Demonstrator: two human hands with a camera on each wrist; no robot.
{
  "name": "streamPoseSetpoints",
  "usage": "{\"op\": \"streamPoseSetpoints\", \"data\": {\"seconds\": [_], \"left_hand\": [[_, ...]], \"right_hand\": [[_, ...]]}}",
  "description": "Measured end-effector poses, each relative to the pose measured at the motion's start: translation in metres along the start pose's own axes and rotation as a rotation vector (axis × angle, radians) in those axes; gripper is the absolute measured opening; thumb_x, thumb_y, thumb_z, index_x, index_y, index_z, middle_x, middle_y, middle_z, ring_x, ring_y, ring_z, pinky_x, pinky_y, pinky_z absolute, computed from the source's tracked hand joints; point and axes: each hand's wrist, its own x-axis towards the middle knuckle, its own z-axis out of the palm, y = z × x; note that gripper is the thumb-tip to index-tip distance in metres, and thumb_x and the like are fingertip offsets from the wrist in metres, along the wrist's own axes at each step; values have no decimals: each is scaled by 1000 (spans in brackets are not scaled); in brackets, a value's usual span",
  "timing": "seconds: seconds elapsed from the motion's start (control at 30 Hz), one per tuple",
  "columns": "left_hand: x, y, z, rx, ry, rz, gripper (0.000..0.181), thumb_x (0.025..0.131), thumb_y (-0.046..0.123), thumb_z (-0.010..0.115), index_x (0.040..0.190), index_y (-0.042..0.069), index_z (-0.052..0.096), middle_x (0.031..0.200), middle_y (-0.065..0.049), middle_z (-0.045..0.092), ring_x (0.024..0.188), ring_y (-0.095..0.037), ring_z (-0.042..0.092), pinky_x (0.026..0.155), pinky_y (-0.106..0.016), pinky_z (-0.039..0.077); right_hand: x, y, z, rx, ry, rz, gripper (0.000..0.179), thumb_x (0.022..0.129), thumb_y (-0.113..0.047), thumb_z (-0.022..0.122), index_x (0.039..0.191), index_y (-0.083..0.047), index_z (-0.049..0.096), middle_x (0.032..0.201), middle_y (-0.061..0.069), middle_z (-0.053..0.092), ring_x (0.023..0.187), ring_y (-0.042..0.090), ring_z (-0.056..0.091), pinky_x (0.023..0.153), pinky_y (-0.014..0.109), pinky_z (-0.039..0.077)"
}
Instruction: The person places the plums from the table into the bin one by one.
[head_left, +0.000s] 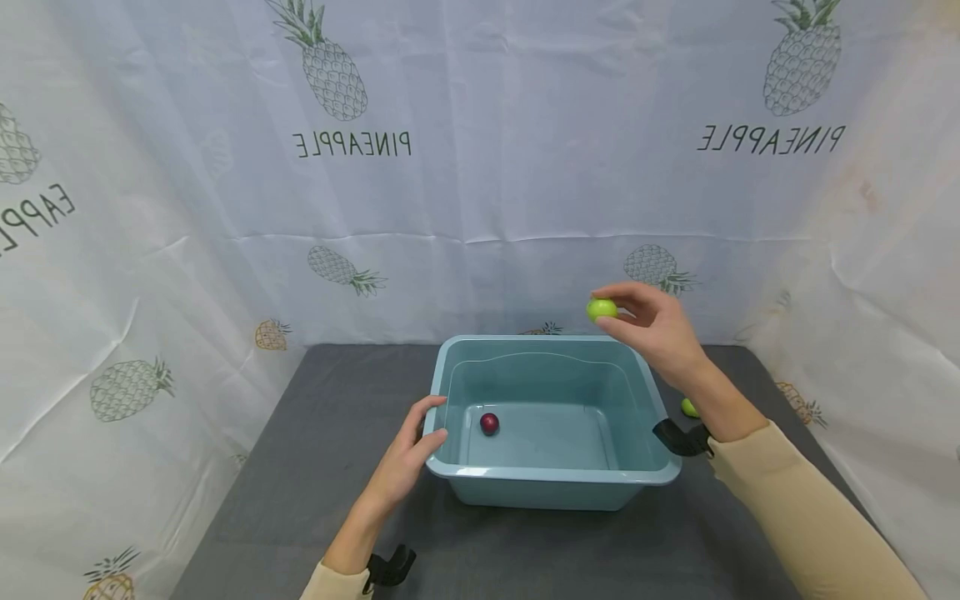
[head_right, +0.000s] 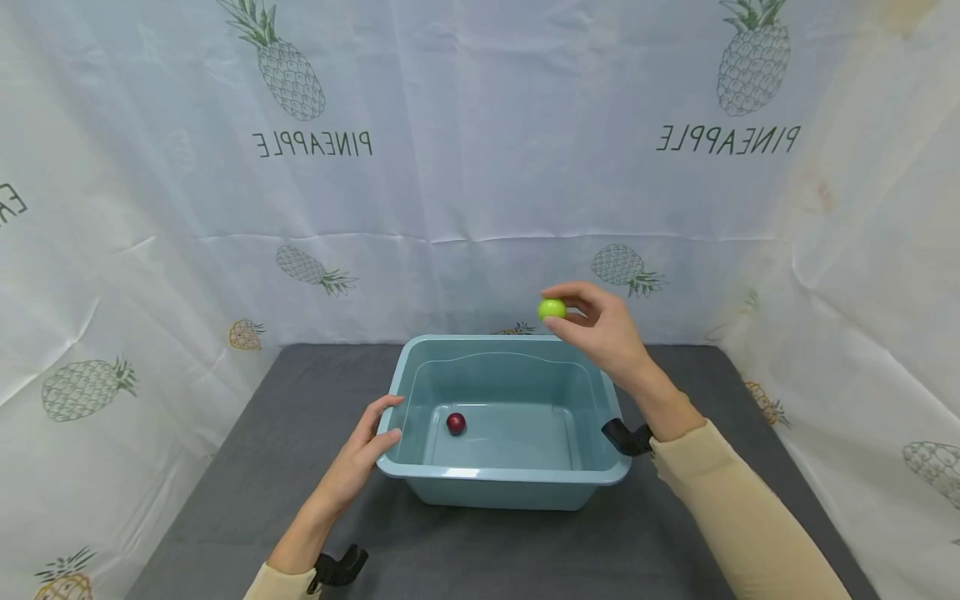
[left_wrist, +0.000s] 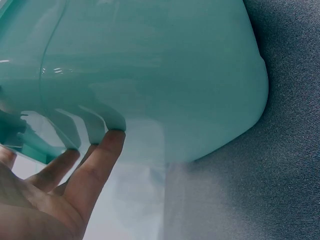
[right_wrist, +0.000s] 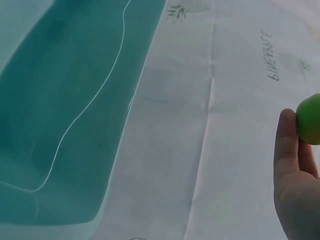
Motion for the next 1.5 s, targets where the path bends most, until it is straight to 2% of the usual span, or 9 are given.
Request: {"op": "streamPoseSetpoints", "data": {"seconds": [0.33, 0.5, 0.83, 1.0, 1.17, 1.3, 1.5], "left_hand": [[1, -1, 0, -1, -1, 7, 45, 107, 21, 51, 150, 24, 40, 160, -14, 29, 138, -38, 39, 105, -57, 37], [2, -2, 0, -2, -4, 13, 45, 107, 19, 51, 150, 24, 40, 160, -14, 30, 139, -38, 39, 105, -57, 36], [0, -3, 0, -4, 5, 15, 45, 106, 23, 52, 150, 24, 41, 161, -14, 28, 140, -38, 38, 106, -57, 36], [0, -3, 0, 4, 7, 13, 45, 106, 23, 52, 150, 24, 41, 161, -14, 28, 141, -38, 37, 107, -59, 35], [1, -2, 0, 4, 10, 12, 44, 106, 23, 52, 149, 25, 41, 161, -13, 29, 140, -38, 37, 107, -59, 34], [1, -2, 1, 12, 16, 3, 44, 106, 22, 52, 149, 26, 41, 160, -13, 30, 139, -38, 39, 106, -59, 35], [0, -1, 2, 13, 19, -5, 44, 106, 22, 52, 149, 26, 42, 160, -14, 31, 137, -39, 41, 105, -58, 38]], "right_hand": [[13, 4, 10, -53, -39, -3, 31, 95, 5, 65, 125, 9, 61, 119, 1, 61, 105, 15, 60, 93, 21, 49], [19, 8, 17, -45, -57, -15, 30, 94, 6, 65, 124, 5, 64, 120, 10, 62, 105, 15, 61, 92, 22, 50], [26, 10, 33, -46, -104, 29, 35, 93, 4, 68, 127, 7, 61, 127, 23, 57, 102, 15, 65, 85, 25, 54], [28, 12, 40, -50, -113, 60, 37, 92, 4, 70, 128, 6, 61, 128, 22, 58, 101, 15, 66, 85, 26, 55], [32, 16, 47, -71, -126, 108, 38, 92, -1, 72, 128, 2, 62, 128, 17, 60, 106, 27, 66, 85, 28, 55], [35, 20, 50, -84, -139, 115, 37, 91, -2, 73, 126, 2, 61, 125, 18, 60, 110, 38, 62, 85, 27, 55], [36, 21, 53, -84, -138, 115, 36, 91, -1, 73, 124, 4, 59, 123, 19, 59, 110, 37, 61, 86, 24, 54]]}}
